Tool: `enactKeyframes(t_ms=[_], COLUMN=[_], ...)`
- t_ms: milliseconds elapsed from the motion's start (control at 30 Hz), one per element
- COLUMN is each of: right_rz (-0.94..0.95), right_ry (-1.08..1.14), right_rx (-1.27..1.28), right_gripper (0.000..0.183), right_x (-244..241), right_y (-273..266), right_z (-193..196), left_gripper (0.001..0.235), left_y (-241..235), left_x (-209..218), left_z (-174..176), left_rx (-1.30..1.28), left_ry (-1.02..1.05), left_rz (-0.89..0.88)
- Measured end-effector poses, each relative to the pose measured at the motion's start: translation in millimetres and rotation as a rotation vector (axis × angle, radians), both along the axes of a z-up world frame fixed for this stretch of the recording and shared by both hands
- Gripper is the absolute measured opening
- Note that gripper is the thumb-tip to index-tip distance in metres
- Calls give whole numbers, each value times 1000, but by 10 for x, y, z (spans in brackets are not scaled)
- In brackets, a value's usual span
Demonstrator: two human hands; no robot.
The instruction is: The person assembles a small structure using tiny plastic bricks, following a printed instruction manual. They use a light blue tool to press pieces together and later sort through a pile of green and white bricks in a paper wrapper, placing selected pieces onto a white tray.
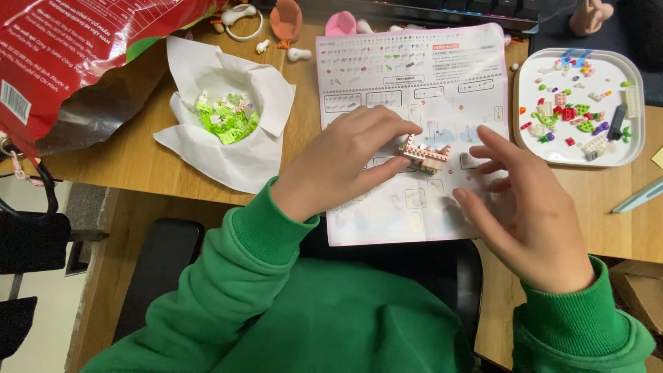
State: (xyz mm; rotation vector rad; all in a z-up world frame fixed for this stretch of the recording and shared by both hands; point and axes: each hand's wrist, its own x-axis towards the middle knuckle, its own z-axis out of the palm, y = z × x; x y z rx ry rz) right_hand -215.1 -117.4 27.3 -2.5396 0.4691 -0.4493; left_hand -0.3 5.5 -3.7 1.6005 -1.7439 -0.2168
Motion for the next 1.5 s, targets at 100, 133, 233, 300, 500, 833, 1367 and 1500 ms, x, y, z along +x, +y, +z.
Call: enactKeyframes(t_ms=[100, 133, 233, 300, 500, 833, 1367, 1500], right_rz=[-42, -75, -159, -126, -95, -7, 36, 50], right_ry=[-42, -36, -27, -76, -101, -131, -98, -108], right_rx=[20, -15, 126, 64, -94, -180, -193, -161], right_gripper=[53, 44, 52, 52, 47, 39, 34, 33], right_x=[-113, -159, -195, -211, -176, -144, -171, -192], right_y=[8, -2, 97, 135, 173, 125, 32, 28], right_z=[-35, -61, -94, -185, -291, -273, -265, -214], left_gripper=[24, 24, 23, 25, 31, 41, 31, 36], left_y=[8, 14, 3, -1, -2, -17, -155, -116], left_x=[-1, 0, 17, 52, 89, 117, 108, 87], left_z=[3, 9, -2, -21, 121, 171, 237, 213], left_rx=[-9, -6, -29, -27, 104, 203, 160, 199], left_ry=[24, 40, 42, 32, 221, 309, 181, 206], left_rz=[-11, -10, 17, 37, 150, 215, 63, 59])
